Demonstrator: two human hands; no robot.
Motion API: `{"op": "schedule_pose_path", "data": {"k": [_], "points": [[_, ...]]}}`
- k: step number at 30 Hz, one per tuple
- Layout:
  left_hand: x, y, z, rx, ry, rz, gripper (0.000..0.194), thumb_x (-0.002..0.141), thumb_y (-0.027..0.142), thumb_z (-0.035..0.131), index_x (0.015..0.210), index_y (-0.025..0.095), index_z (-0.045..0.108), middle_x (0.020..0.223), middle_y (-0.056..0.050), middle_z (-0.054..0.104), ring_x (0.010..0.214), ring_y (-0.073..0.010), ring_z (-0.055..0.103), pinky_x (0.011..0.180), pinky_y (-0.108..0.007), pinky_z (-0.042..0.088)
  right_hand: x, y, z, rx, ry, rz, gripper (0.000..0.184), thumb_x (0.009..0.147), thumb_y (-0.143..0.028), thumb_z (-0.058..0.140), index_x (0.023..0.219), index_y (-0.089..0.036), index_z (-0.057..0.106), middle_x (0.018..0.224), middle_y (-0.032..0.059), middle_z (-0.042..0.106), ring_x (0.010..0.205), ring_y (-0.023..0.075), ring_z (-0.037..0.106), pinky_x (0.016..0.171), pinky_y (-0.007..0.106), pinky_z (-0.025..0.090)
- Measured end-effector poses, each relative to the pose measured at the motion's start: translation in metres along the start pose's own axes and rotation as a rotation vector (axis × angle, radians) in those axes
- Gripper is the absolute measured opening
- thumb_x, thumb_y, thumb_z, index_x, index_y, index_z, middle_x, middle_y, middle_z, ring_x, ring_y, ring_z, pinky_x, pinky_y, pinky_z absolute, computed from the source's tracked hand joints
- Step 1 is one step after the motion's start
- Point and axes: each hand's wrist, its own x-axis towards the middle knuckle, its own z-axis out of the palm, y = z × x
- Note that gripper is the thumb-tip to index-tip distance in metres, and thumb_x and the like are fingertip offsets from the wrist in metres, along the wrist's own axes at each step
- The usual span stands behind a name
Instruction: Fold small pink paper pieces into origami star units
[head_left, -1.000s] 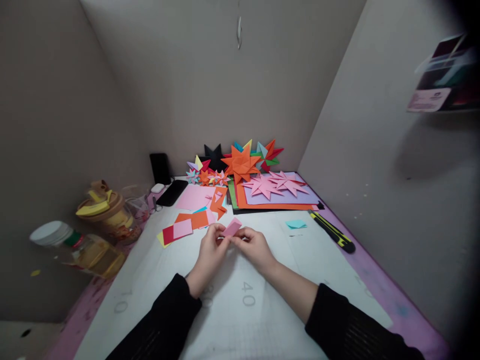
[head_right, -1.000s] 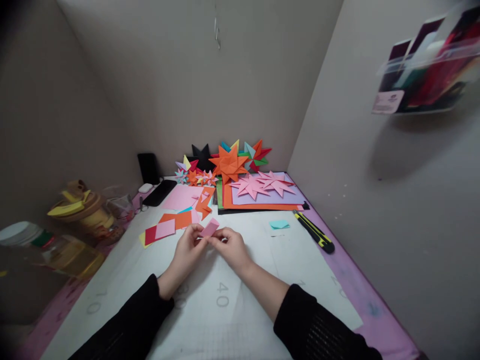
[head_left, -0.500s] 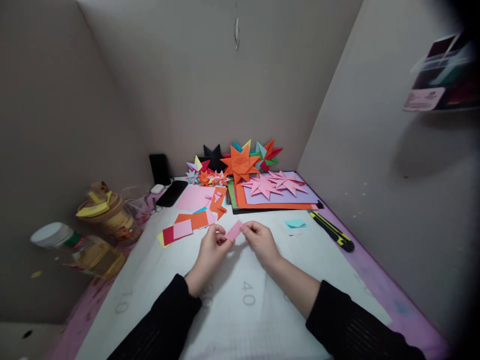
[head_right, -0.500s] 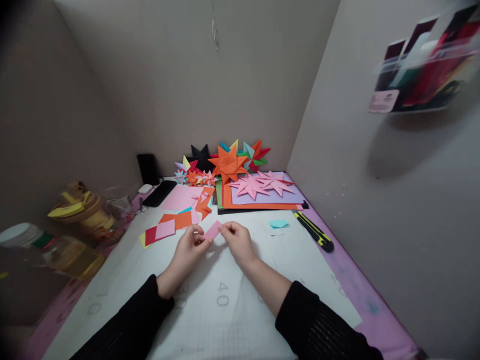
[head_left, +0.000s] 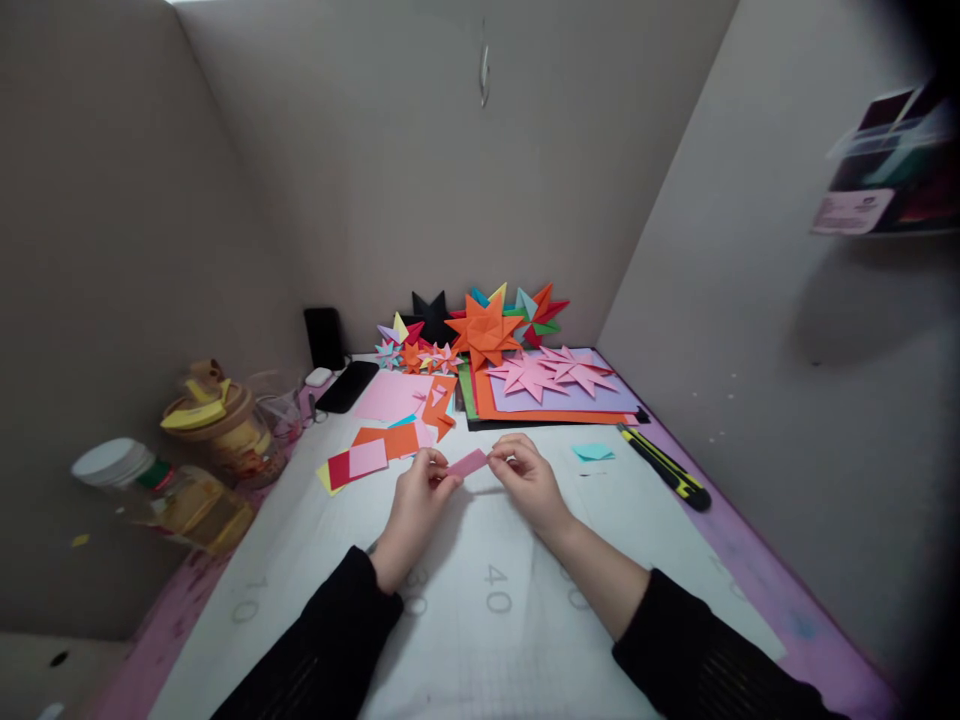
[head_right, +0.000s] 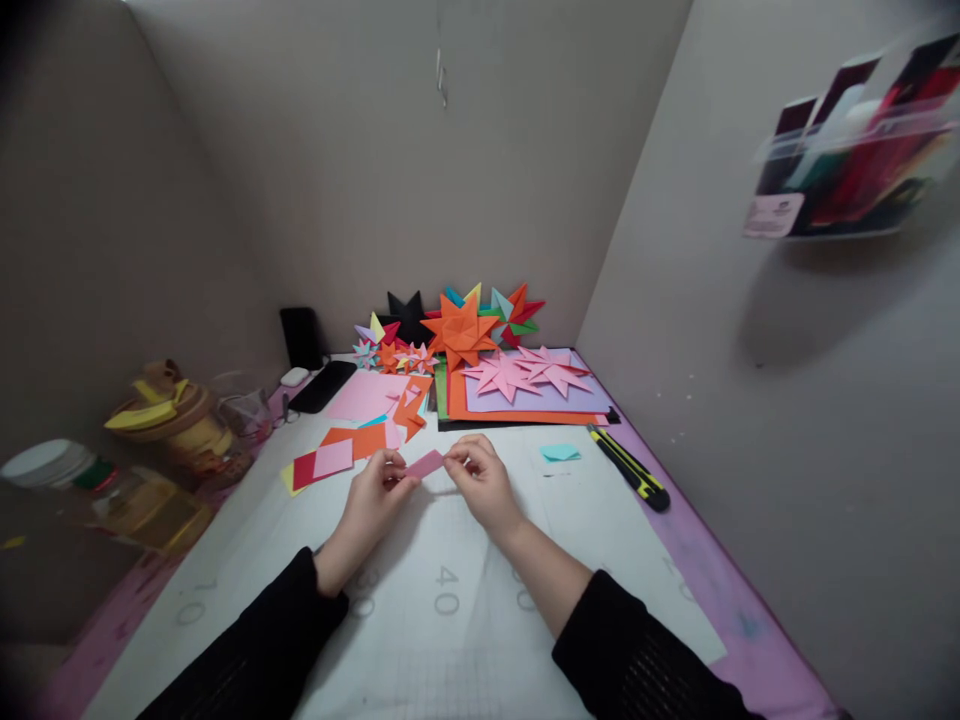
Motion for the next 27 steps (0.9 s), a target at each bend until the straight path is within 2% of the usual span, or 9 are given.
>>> {"op": "schedule_pose_path", "data": {"k": [5,8,11,13,16,18,21,23,27], "points": [[0.0,-0.002,-0.001,0.048,0.021,0.045,0.012,0.075,0.022,0.059,0.082,0.022,0.05,0.071,0.003,0.061,0.065,-0.0153,0.06,0.062,-0.026,0.042,0.001,0.0,-0.002,0.017,-0.066,0.01,0.016,0.082,-0.033,0.058,0.074,-0.02,0.064,0.087,0.0057,0.058,0.085,0.0187,0.057,0.064,0.026,0.045],[0.0,-0.005,-0.002,0.095,0.02,0.105,0.006,0.078,0.022,0.056,0.083,0.021,0.053,0.075,0.001,0.062,0.067,-0.0154,0.06,0.064,-0.027,0.044,0.0,0.001,-0.003,0.049,-0.125,0.079,0.028,0.085,-0.038,0.053,0.069,-0.018,0.066,0.078,0.0056,0.063,0.075,0.0178,0.059,0.064,0.028,0.046],[0.0,-0.005,-0.003,0.075,0.016,0.12,0.014,0.078,0.023,0.058,0.092,0.022,0.055,0.082,-0.001,0.064,0.074,-0.0166,0.061,0.069,-0.028,0.046,-0.001,0.003,-0.002,0.061,-0.148,0.228,0.035,0.084,-0.041,0.053,0.064,-0.016,0.068,0.068,0.0049,0.064,0.061,0.0158,0.057,0.054,0.026,0.043],[-0.001,-0.004,-0.004,0.033,-0.003,0.115,0.023,0.08,0.026,0.057,0.102,0.022,0.053,0.083,-0.001,0.064,0.075,-0.0168,0.062,0.07,-0.028,0.046,-0.001,0.005,-0.001,0.056,-0.134,0.268,0.031,0.08,-0.039,0.057,0.063,-0.016,0.068,0.067,0.0048,0.065,0.062,0.0164,0.058,0.056,0.026,0.045],[-0.002,-0.001,-0.005,0.02,-0.031,0.12,0.027,0.085,0.03,0.051,0.11,0.021,0.05,0.079,-0.001,0.063,0.071,-0.0159,0.06,0.067,-0.027,0.045,0.0,0.008,0.002,0.035,-0.104,0.244,0.015,0.073,-0.029,0.063,0.068,-0.016,0.068,0.072,0.0047,0.068,0.069,0.0177,0.061,0.065,0.028,0.047],[-0.003,0.001,-0.005,0.031,-0.037,0.124,0.025,0.086,0.03,0.049,0.109,0.02,0.049,0.079,-0.001,0.062,0.071,-0.0154,0.059,0.066,-0.027,0.044,0.0,0.011,0.004,0.028,-0.094,0.217,0.01,0.07,-0.023,0.063,0.074,-0.016,0.069,0.077,0.0046,0.068,0.072,0.0176,0.062,0.068,0.029,0.048],[-0.003,0.002,-0.003,0.039,-0.058,0.132,0.015,0.083,0.026,0.051,0.096,0.021,0.049,0.077,0.001,0.059,0.068,-0.0137,0.057,0.063,-0.025,0.043,0.0,0.014,0.004,0.006,-0.096,0.149,0.015,0.071,-0.015,0.056,0.08,-0.017,0.068,0.084,0.0048,0.067,0.078,0.0175,0.062,0.072,0.03,0.049],[-0.003,0.001,0.0,0.017,-0.121,0.121,0.01,0.08,0.023,0.053,0.088,0.021,0.046,0.073,0.003,0.057,0.064,-0.0121,0.054,0.059,-0.023,0.041,0.0,0.015,0.003,-0.027,-0.104,0.09,0.02,0.072,-0.011,0.051,0.081,-0.018,0.067,0.086,0.0049,0.066,0.082,0.0177,0.062,0.075,0.031,0.049],[-0.002,-0.006,0.005,-0.149,-0.272,-0.028,0.022,0.07,0.014,0.055,0.084,0.022,0.04,0.063,0.007,0.052,0.053,-0.0094,0.05,0.051,-0.019,0.037,0.001,0.012,0.0,-0.123,-0.125,-0.058,0.025,0.074,-0.006,0.047,0.084,-0.02,0.066,0.095,0.0064,0.065,0.093,0.0194,0.059,0.086,0.037,0.047]]}}
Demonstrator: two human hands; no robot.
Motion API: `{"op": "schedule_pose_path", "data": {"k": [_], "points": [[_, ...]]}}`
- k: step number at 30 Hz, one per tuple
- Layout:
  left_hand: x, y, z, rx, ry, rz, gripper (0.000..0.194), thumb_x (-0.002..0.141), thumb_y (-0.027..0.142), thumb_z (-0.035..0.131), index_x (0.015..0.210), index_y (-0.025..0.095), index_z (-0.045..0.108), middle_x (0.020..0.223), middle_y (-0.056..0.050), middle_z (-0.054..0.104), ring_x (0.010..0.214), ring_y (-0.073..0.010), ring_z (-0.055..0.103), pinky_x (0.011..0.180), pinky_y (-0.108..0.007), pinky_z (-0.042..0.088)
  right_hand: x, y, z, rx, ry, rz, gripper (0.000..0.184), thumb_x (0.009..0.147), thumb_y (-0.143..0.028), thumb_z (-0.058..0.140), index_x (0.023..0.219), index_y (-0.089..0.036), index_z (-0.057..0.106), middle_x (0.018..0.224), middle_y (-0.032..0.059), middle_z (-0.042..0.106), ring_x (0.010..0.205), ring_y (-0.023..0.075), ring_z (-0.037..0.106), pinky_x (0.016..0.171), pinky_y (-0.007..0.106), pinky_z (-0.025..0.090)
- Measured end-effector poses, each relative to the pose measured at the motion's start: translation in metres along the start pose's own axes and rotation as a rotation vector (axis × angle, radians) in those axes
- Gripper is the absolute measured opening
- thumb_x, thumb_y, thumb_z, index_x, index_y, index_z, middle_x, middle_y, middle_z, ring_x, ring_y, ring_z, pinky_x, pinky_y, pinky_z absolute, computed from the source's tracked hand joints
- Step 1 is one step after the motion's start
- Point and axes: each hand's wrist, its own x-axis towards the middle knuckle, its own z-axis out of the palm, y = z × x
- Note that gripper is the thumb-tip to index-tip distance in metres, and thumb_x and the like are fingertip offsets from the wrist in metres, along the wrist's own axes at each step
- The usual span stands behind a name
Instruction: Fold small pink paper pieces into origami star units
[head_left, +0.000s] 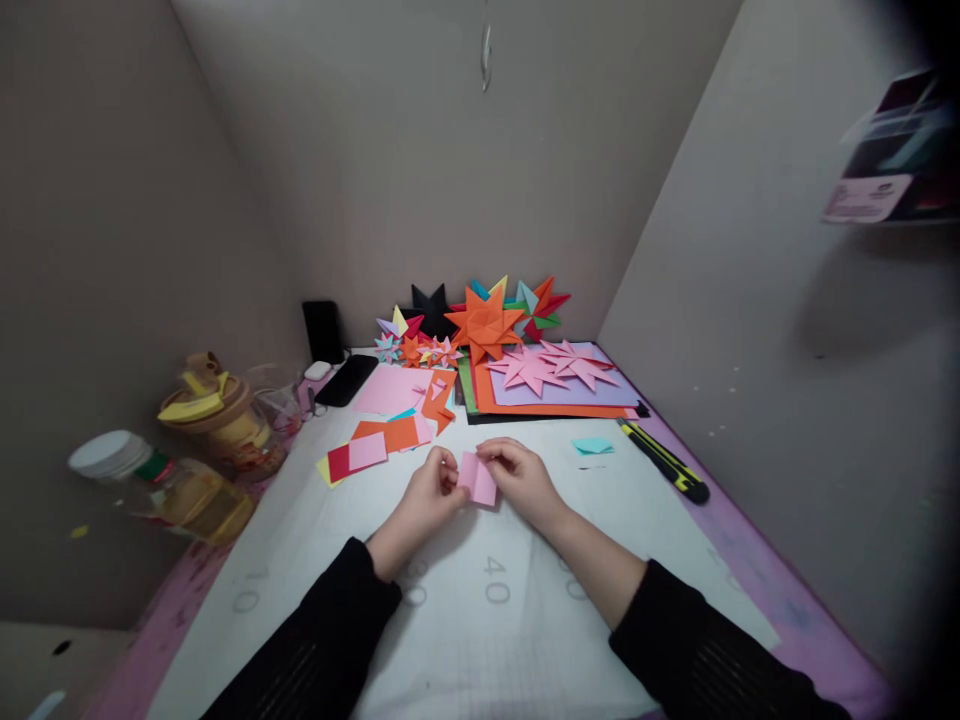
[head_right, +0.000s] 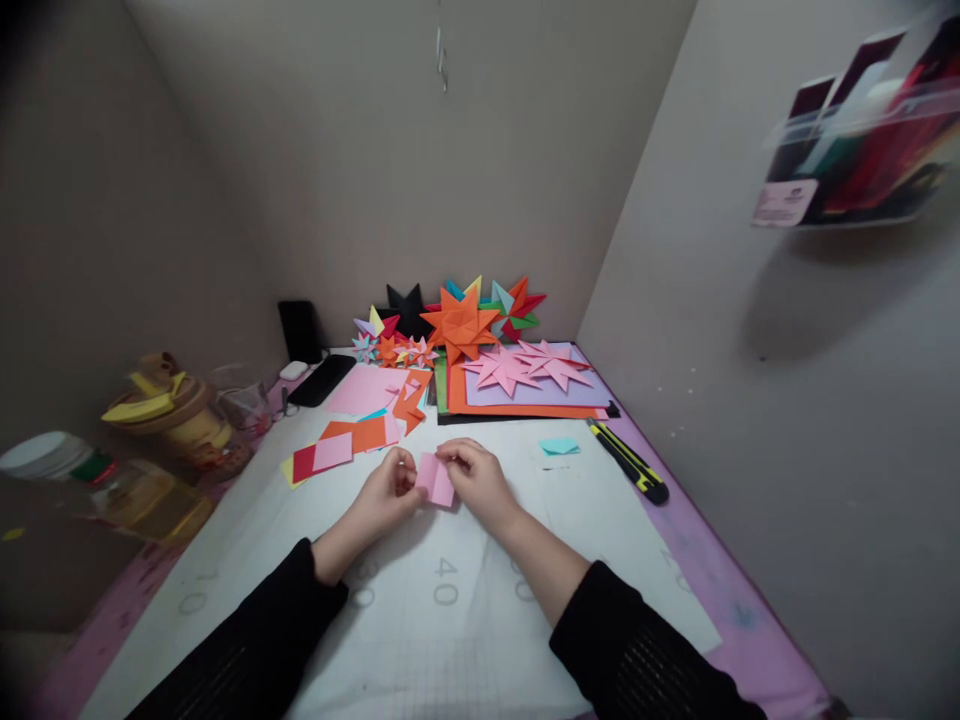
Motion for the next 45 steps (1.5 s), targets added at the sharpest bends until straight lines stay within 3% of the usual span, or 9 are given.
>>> {"op": "schedule_pose_path", "data": {"k": [6,10,17,21,25,32,45], "points": [[0.005,-0.006,-0.006,-0.104,0.108,-0.087,0.024,0.068,0.015,0.056,0.081,0.022,0.037,0.059,0.01,0.045,0.046,-0.008,0.046,0.047,-0.019,0.035,-0.003,-0.006,-0.002,-0.334,-0.144,-0.316,0.046,0.069,0.004,0.045,0.1,-0.024,0.063,0.118,0.0072,0.056,0.112,0.025,0.045,0.096,0.047,0.039],[0.006,-0.007,-0.01,-0.064,0.108,-0.098,0.022,0.068,0.017,0.056,0.081,0.022,0.039,0.059,0.009,0.046,0.047,-0.0086,0.045,0.048,-0.019,0.035,-0.003,-0.003,0.0,-0.43,-0.23,-0.353,0.028,0.075,-0.004,0.053,0.09,-0.023,0.066,0.106,0.0077,0.06,0.102,0.0245,0.047,0.089,0.043,0.042],[0.005,-0.008,-0.011,0.259,0.105,-0.013,0.01,0.075,0.02,0.052,0.084,0.021,0.049,0.059,0.005,0.054,0.055,-0.0137,0.051,0.055,-0.024,0.037,0.004,0.004,-0.006,-0.365,-0.342,-0.347,0.025,0.077,-0.004,0.055,0.08,-0.024,0.069,0.089,0.0039,0.069,0.088,0.0201,0.054,0.081,0.037,0.044],[0.003,-0.002,-0.013,0.51,0.075,0.168,0.01,0.076,0.02,0.054,0.085,0.021,0.059,0.084,-0.004,0.058,0.084,-0.0205,0.056,0.075,-0.032,0.043,0.006,0.01,-0.01,-0.305,-0.428,-0.308,0.025,0.077,-0.004,0.056,0.079,-0.025,0.07,0.083,0.0025,0.071,0.084,0.0188,0.057,0.078,0.034,0.046],[0.003,-0.002,-0.014,0.641,0.005,0.323,0.019,0.074,0.014,0.056,0.087,0.023,0.068,0.111,-0.009,0.055,0.107,-0.0266,0.049,0.091,-0.041,0.04,0.008,0.016,-0.012,-0.294,-0.444,-0.281,0.022,0.08,-0.009,0.057,0.079,-0.025,0.071,0.083,0.0027,0.071,0.086,0.0189,0.059,0.08,0.035,0.046],[0.004,-0.002,-0.019,0.704,-0.226,0.414,0.032,0.081,0.011,0.048,0.093,0.027,0.073,0.096,-0.006,0.068,0.095,-0.0225,0.056,0.086,-0.037,0.043,0.01,0.018,-0.015,-0.274,-0.446,-0.238,0.018,0.081,-0.013,0.057,0.081,-0.025,0.071,0.087,0.0028,0.072,0.09,0.0198,0.057,0.082,0.036,0.045],[0.003,-0.002,-0.021,0.74,-0.276,0.461,0.033,0.081,0.008,0.048,0.095,0.025,0.073,0.097,-0.005,0.069,0.094,-0.0194,0.059,0.084,-0.033,0.046,0.01,0.02,-0.002,-0.354,-0.331,-0.034,0.013,0.075,-0.008,0.061,0.069,-0.019,0.066,0.088,0.0039,0.062,0.09,0.0185,0.051,0.084,0.034,0.04]]}}
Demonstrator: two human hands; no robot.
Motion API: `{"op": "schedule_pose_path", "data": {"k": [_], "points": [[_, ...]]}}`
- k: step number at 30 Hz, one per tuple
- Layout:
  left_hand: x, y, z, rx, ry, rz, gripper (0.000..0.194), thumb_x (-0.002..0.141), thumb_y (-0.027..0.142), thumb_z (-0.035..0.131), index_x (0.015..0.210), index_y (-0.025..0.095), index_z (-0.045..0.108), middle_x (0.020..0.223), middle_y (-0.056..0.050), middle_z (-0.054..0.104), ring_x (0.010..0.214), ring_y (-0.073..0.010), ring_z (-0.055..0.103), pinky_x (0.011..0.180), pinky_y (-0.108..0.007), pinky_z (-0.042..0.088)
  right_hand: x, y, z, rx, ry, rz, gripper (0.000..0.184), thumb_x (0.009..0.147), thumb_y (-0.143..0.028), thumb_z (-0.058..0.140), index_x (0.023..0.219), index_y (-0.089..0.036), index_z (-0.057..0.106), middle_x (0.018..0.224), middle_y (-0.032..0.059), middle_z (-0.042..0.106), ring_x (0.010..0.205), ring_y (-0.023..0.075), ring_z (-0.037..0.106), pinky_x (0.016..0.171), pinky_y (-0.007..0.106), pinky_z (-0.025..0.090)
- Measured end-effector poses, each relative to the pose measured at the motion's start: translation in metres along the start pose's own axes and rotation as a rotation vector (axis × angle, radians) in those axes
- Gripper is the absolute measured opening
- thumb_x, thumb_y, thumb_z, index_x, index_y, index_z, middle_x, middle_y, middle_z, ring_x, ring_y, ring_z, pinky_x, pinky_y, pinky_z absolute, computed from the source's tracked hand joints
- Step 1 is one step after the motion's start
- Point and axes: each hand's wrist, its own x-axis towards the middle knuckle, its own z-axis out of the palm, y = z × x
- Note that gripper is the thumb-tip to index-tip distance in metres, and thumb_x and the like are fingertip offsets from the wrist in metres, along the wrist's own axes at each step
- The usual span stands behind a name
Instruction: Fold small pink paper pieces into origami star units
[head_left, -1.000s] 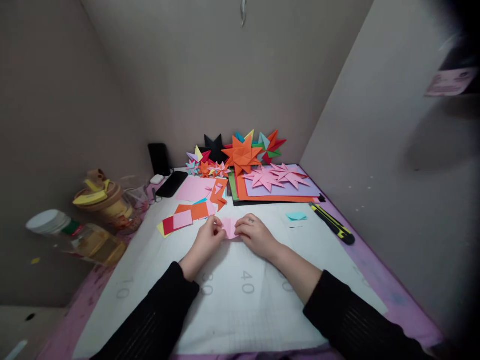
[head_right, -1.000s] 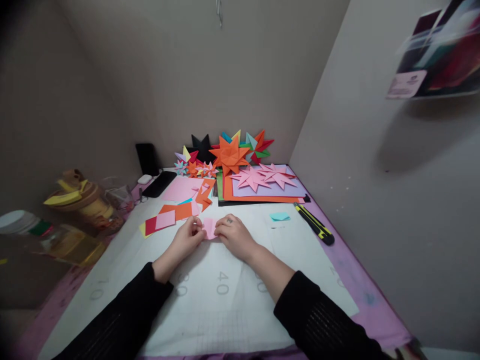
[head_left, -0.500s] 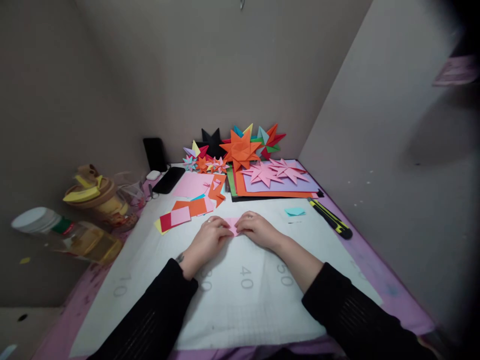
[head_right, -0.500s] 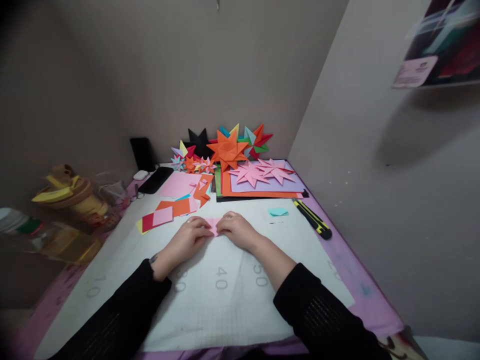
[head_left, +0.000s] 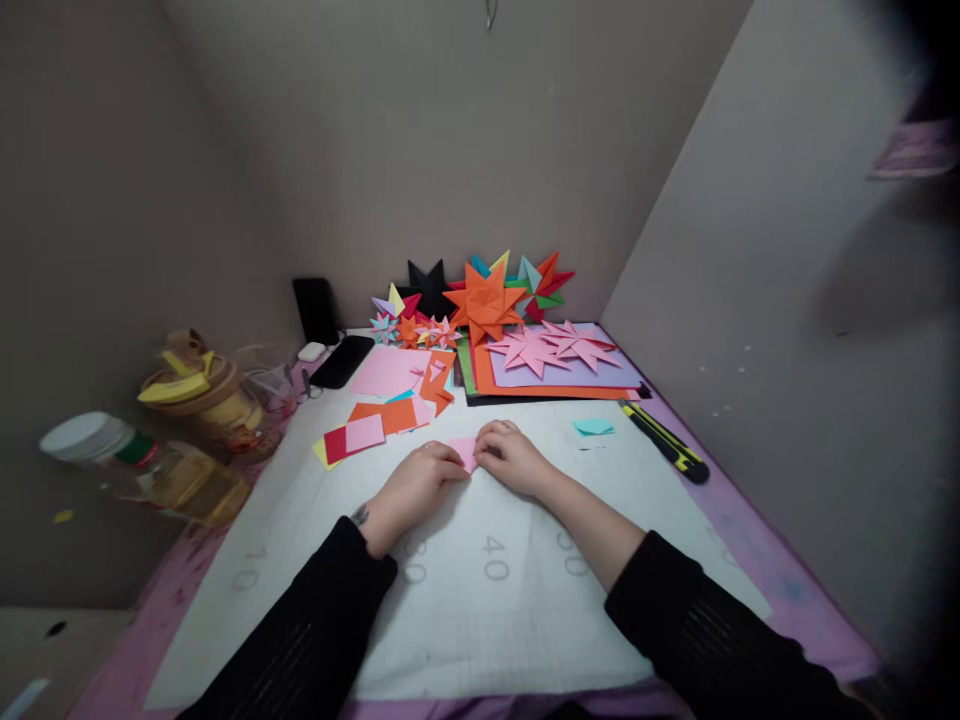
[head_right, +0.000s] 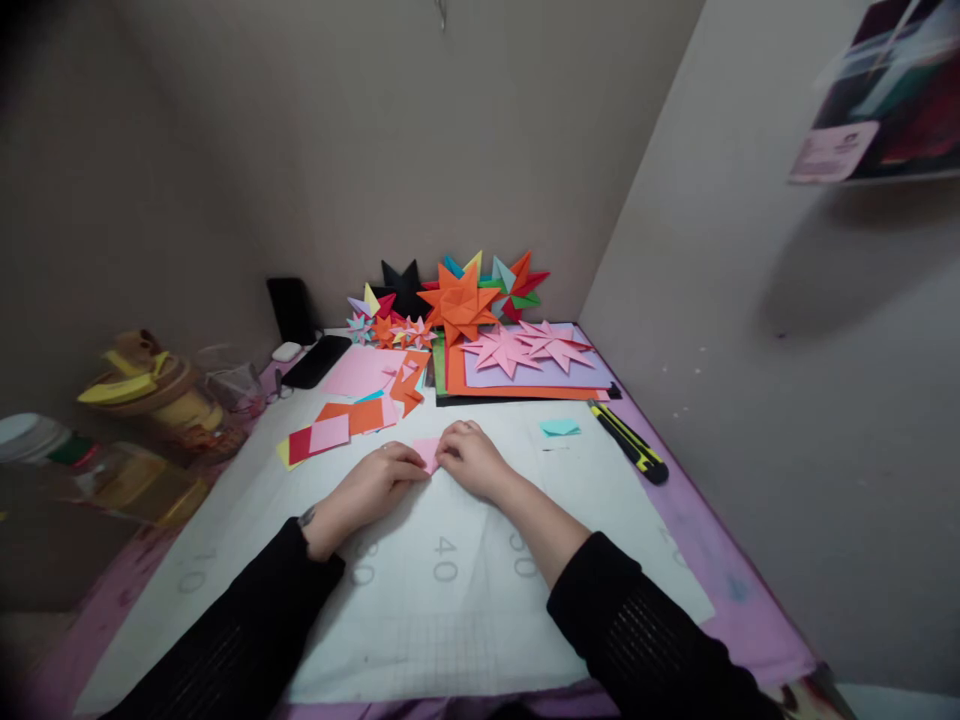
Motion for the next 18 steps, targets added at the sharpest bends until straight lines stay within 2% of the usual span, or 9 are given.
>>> {"op": "schedule_pose_path", "data": {"k": [9,18], "points": [[0.001,0.003,-0.003,0.038,-0.038,-0.025,0.034,0.079,0.005,0.049,0.094,0.023,0.073,0.092,-0.005,0.068,0.09,-0.0184,0.058,0.082,-0.03,0.046,0.004,0.001,0.01,-0.076,0.047,0.069,0.011,0.073,-0.012,0.059,0.064,-0.018,0.063,0.091,0.0054,0.059,0.09,0.0195,0.047,0.082,0.033,0.04],[0.0,0.003,-0.005,0.035,-0.067,-0.034,0.033,0.08,0.006,0.048,0.095,0.023,0.073,0.1,-0.004,0.068,0.095,-0.0183,0.059,0.085,-0.029,0.046,0.01,-0.004,0.011,-0.081,0.053,0.148,0.012,0.07,-0.012,0.062,0.06,-0.018,0.063,0.087,0.0046,0.059,0.087,0.0195,0.047,0.079,0.032,0.04]]}}
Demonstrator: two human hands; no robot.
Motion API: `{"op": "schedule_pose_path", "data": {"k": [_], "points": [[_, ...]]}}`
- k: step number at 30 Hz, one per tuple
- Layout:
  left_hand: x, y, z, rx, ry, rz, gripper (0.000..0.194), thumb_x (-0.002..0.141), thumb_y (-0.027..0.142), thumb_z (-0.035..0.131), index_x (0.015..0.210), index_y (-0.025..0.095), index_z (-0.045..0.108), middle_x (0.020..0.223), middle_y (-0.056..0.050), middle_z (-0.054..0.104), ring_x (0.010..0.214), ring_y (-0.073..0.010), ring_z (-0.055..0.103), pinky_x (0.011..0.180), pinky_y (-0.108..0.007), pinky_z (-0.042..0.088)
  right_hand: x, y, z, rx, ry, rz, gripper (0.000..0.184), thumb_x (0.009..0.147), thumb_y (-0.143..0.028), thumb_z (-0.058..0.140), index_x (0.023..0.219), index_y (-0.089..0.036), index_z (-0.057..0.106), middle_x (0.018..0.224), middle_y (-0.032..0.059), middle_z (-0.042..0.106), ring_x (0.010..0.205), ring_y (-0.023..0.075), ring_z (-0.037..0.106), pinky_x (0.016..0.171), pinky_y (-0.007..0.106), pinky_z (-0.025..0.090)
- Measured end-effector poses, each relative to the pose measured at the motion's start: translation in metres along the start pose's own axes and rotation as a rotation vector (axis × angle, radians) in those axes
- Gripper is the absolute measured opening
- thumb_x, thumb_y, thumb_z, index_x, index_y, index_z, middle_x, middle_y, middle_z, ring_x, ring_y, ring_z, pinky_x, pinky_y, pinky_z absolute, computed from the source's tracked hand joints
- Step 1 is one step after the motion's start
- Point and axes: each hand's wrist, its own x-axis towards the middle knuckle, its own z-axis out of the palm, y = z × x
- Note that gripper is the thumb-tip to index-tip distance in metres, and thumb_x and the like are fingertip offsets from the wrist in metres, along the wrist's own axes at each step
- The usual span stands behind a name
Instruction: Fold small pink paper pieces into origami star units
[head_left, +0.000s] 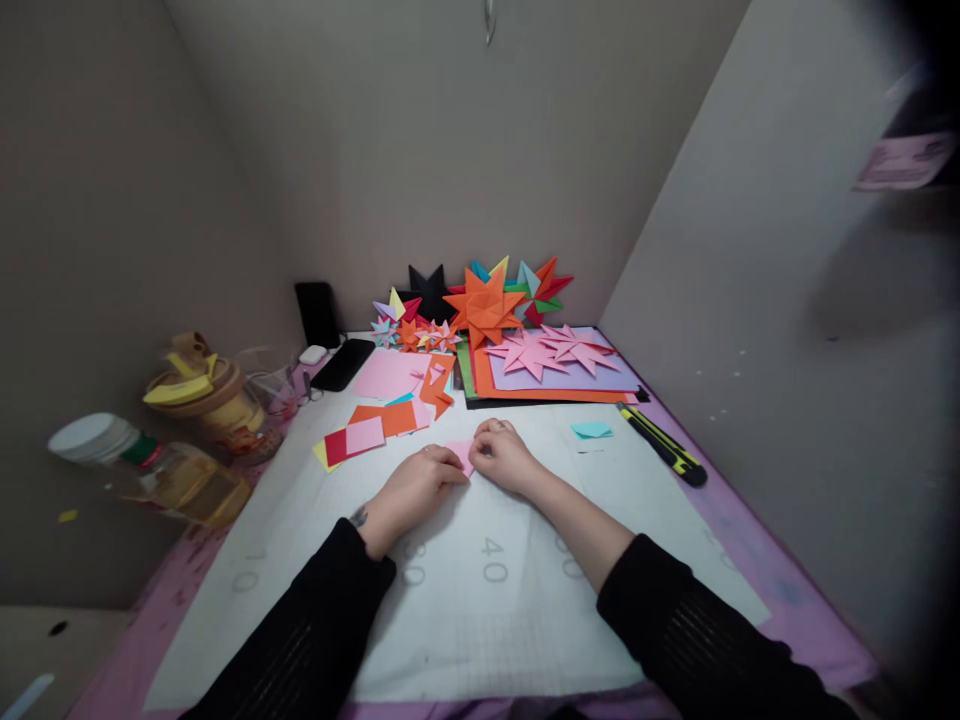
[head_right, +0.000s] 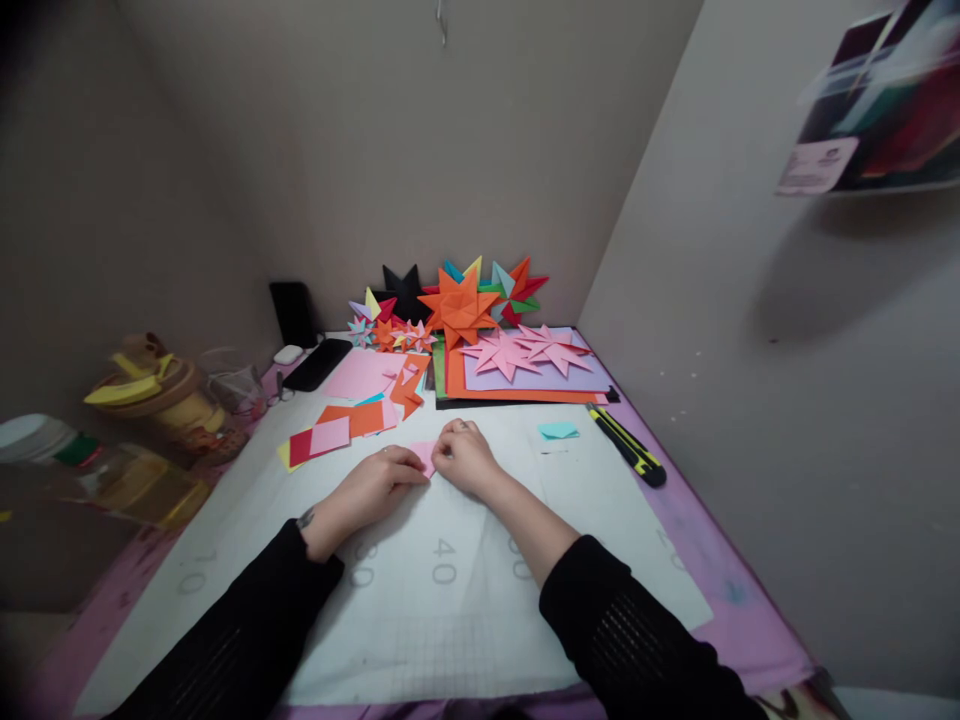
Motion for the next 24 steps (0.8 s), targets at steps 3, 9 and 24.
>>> {"op": "schedule_pose_path", "data": {"k": [3,9,24], "points": [[0.0,0.001,-0.002,0.003,-0.014,-0.012,0.034,0.08,0.006,0.048,0.095,0.024,0.073,0.101,-0.004,0.068,0.095,-0.0182,0.059,0.085,-0.03,0.046,0.001,-0.001,0.001,-0.02,-0.001,0.012,0.013,0.071,-0.013,0.061,0.059,-0.018,0.063,0.087,0.0047,0.059,0.087,0.0195,0.047,0.078,0.031,0.04],[0.0,0.006,-0.006,-0.002,-0.02,-0.042,0.033,0.08,0.006,0.046,0.096,0.021,0.07,0.099,-0.004,0.067,0.092,-0.0181,0.059,0.084,-0.029,0.045,0.001,0.0,0.003,-0.058,0.009,0.004,0.011,0.071,-0.015,0.062,0.061,-0.018,0.064,0.087,0.0046,0.059,0.086,0.0192,0.047,0.078,0.031,0.039],[0.001,0.014,-0.009,0.049,-0.11,-0.071,0.033,0.093,0.031,0.037,0.107,0.023,0.066,0.098,-0.005,0.062,0.093,-0.0188,0.052,0.078,-0.027,0.039,-0.001,-0.001,0.004,-0.059,0.017,-0.005,0.009,0.069,-0.013,0.061,0.063,-0.019,0.065,0.088,0.0041,0.058,0.087,0.0194,0.046,0.078,0.031,0.039]]}}
